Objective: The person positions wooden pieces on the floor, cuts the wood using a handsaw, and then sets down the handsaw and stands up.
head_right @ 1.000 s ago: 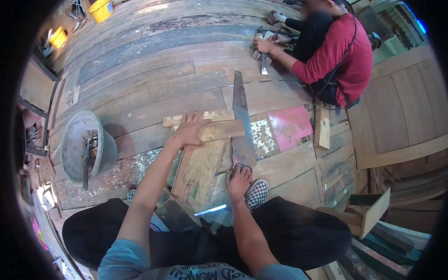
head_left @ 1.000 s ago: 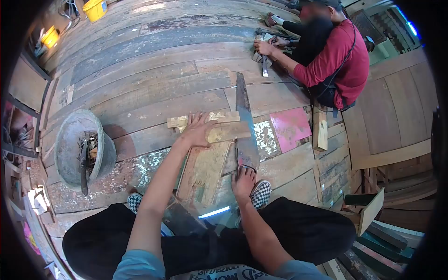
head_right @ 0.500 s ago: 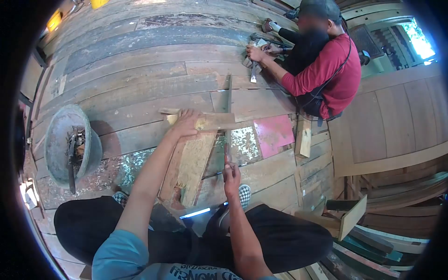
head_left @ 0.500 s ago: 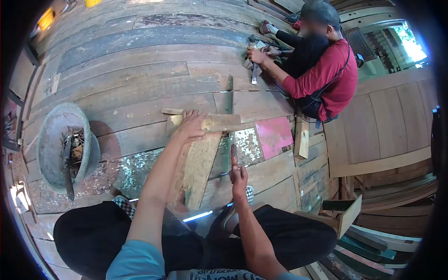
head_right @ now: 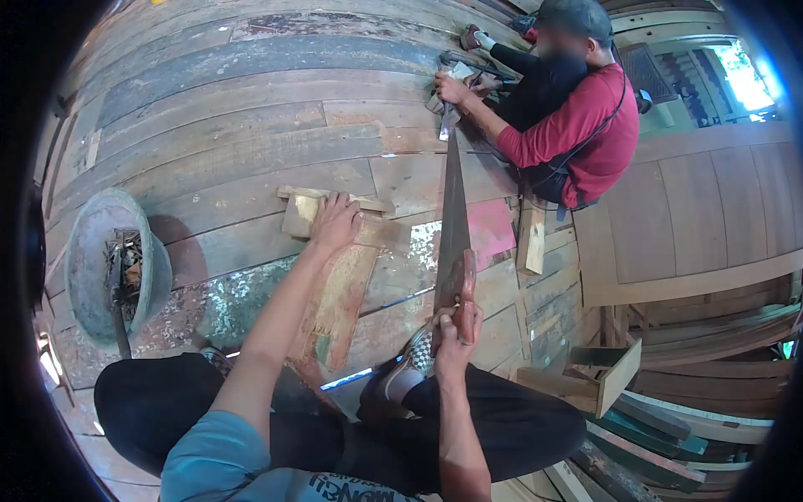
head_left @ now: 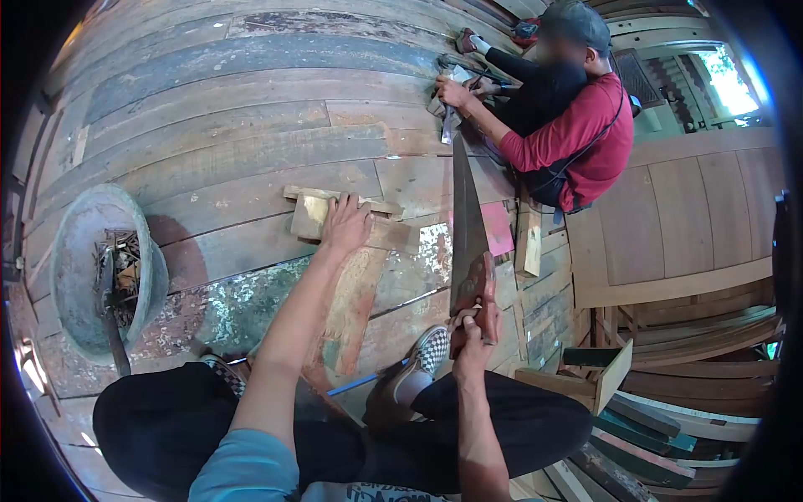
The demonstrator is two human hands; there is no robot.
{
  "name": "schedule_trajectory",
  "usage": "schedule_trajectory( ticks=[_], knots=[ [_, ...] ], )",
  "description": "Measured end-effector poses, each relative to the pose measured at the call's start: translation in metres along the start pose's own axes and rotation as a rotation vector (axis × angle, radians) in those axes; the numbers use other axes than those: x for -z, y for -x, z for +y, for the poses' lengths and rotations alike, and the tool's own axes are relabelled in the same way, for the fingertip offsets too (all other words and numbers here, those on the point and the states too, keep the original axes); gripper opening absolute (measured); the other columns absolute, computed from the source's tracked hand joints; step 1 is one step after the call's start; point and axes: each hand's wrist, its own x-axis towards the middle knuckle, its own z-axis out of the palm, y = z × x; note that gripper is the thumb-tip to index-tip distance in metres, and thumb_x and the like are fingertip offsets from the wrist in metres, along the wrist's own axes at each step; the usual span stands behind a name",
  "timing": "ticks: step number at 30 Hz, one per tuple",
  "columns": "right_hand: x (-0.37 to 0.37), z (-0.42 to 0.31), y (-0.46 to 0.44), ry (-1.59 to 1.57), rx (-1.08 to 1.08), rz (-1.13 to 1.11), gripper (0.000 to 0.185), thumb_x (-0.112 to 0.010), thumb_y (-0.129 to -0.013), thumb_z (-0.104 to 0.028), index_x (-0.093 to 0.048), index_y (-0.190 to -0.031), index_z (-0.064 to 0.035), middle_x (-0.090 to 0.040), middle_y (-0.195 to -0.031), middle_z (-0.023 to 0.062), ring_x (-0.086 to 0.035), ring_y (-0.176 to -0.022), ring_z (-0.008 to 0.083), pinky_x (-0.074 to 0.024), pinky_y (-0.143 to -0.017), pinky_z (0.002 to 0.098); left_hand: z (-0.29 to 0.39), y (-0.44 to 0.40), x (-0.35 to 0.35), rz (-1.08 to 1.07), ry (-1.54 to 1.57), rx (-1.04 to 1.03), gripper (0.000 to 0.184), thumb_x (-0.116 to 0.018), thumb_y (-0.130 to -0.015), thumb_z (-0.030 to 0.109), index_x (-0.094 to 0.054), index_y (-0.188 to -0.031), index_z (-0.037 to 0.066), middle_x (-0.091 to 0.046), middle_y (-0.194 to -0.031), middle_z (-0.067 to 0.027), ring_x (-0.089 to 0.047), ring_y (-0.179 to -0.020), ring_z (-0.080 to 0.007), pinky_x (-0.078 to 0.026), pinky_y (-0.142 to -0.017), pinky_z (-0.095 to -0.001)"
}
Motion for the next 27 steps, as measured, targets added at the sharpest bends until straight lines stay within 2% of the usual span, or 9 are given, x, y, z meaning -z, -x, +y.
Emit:
schedule_trajectory(
  ticks=[4, 7, 9, 11, 14, 17, 21, 25, 27],
  knots=[
    [-0.001, 0.021, 0.007, -0.152, -0.15, -0.016, 0.022, -0.053, -0.087, 0.0, -0.044, -0.107, -0.0024, -0.049, -0.072, 0.003, -0.041, -0.047, 0.0051, -0.0341, -0.042, 0.021, 0.004, 0.009, -0.002, 0.124, -0.139, 0.022, 0.027, -0.051, -0.089, 0.025, -0.059, -0.1, 0.002, -0.054, -0.107, -0.0127, -0.046, -0.108, -0.0288, -0.033, -0.088, -0.048],
    [-0.011, 0.032, 0.021, 0.499, 0.239, -0.094, 0.03, -0.056, -0.088, -0.003, -0.055, -0.117, -0.0016, -0.05, -0.073, 0.0044, -0.046, -0.051, 0.0101, -0.039, -0.046, 0.0253, 0.0, 0.005, 0.003, 0.014, -0.116, 0.096, 0.032, -0.052, -0.087, 0.023, -0.058, -0.111, 0.003, -0.054, -0.11, -0.0134, -0.047, -0.111, -0.0279, -0.032, -0.093, -0.0517],
    [0.0, 0.066, 0.032, 0.542, 0.275, -0.169, 0.026, -0.058, -0.088, -0.005, -0.059, -0.114, -0.0011, -0.052, -0.072, 0.0053, -0.048, -0.055, 0.011, -0.0391, -0.05, 0.0263, -0.004, 0.007, 0.004, -0.008, -0.127, 0.113, 0.034, -0.052, -0.087, 0.021, -0.054, -0.116, 0.002, -0.054, -0.112, -0.0139, -0.047, -0.111, -0.0285, -0.033, -0.094, -0.0519],
    [0.011, 0.101, 0.04, 0.455, 0.131, -0.197, 0.016, -0.057, -0.09, -0.007, -0.061, -0.103, 0.0002, -0.051, -0.067, 0.0025, -0.046, -0.057, 0.0087, -0.0386, -0.051, 0.0259, -0.013, 0.009, -0.003, 0.197, -0.196, 0.028, 0.023, -0.049, -0.09, 0.02, -0.056, -0.103, 0.002, -0.054, -0.106, -0.015, -0.049, -0.105, -0.0307, -0.035, -0.086, -0.0494],
    [0.002, 0.098, 0.039, 0.242, -0.078, -0.218, 0.014, -0.057, -0.092, -0.014, -0.058, -0.089, -0.0008, -0.049, -0.064, -0.0022, -0.045, -0.055, 0.0047, -0.0368, -0.049, 0.0219, -0.013, 0.01, 0.006, 0.156, -0.164, 0.077, 0.026, -0.048, -0.091, 0.022, -0.055, -0.106, 0.001, -0.053, -0.107, -0.0147, -0.048, -0.107, -0.0316, -0.036, -0.088, -0.0494],
    [0.003, 0.101, 0.035, 0.191, -0.139, -0.226, 0.015, -0.059, -0.091, -0.015, -0.058, -0.089, -0.0006, -0.049, -0.064, -0.0022, -0.045, -0.055, 0.0045, -0.0365, -0.05, 0.0221, -0.015, 0.005, 0.002, 0.132, -0.22, 0.123, 0.033, -0.048, -0.09, 0.028, -0.057, -0.105, 0.001, -0.052, -0.108, -0.0154, -0.049, -0.107, -0.0327, -0.037, -0.089, -0.0496],
    [-0.002, 0.097, 0.03, 0.358, 0.107, -0.235, 0.013, -0.059, -0.09, -0.013, -0.059, -0.086, -0.0011, -0.05, -0.065, -0.0012, -0.045, -0.056, 0.0052, -0.0368, -0.05, 0.0232, -0.014, -0.007, 0.018, -0.044, -0.227, 0.235, 0.043, -0.047, -0.09, 0.034, -0.055, -0.115, 0.0, -0.053, -0.115, -0.0206, -0.049, -0.111, -0.0353, -0.038, -0.093, -0.0506],
    [-0.01, 0.095, 0.028, 0.162, -0.167, -0.21, 0.013, -0.058, -0.089, -0.009, -0.059, -0.082, 0.0014, -0.049, -0.062, 0.0006, -0.045, -0.056, 0.0072, -0.0373, -0.05, 0.0257, -0.044, -0.008, 0.04, -0.106, -0.229, 0.264, 0.045, -0.048, -0.088, 0.035, -0.056, -0.113, -0.001, -0.058, -0.111, -0.024, -0.057, -0.105, -0.0377, -0.043, -0.091, -0.0492],
    [-0.016, 0.091, 0.023, 0.205, -0.116, -0.267, 0.011, -0.058, -0.086, -0.007, -0.058, -0.08, 0.0021, -0.051, -0.06, 0.0035, -0.048, -0.056, 0.009, -0.039, -0.051, 0.0277, -0.053, -0.009, 0.052, -0.136, -0.222, 0.29, 0.045, -0.047, -0.088, 0.035, -0.056, -0.112, -0.002, -0.061, -0.109, -0.0242, -0.058, -0.103, -0.0381, -0.044, -0.09, -0.0485]
  ],
)
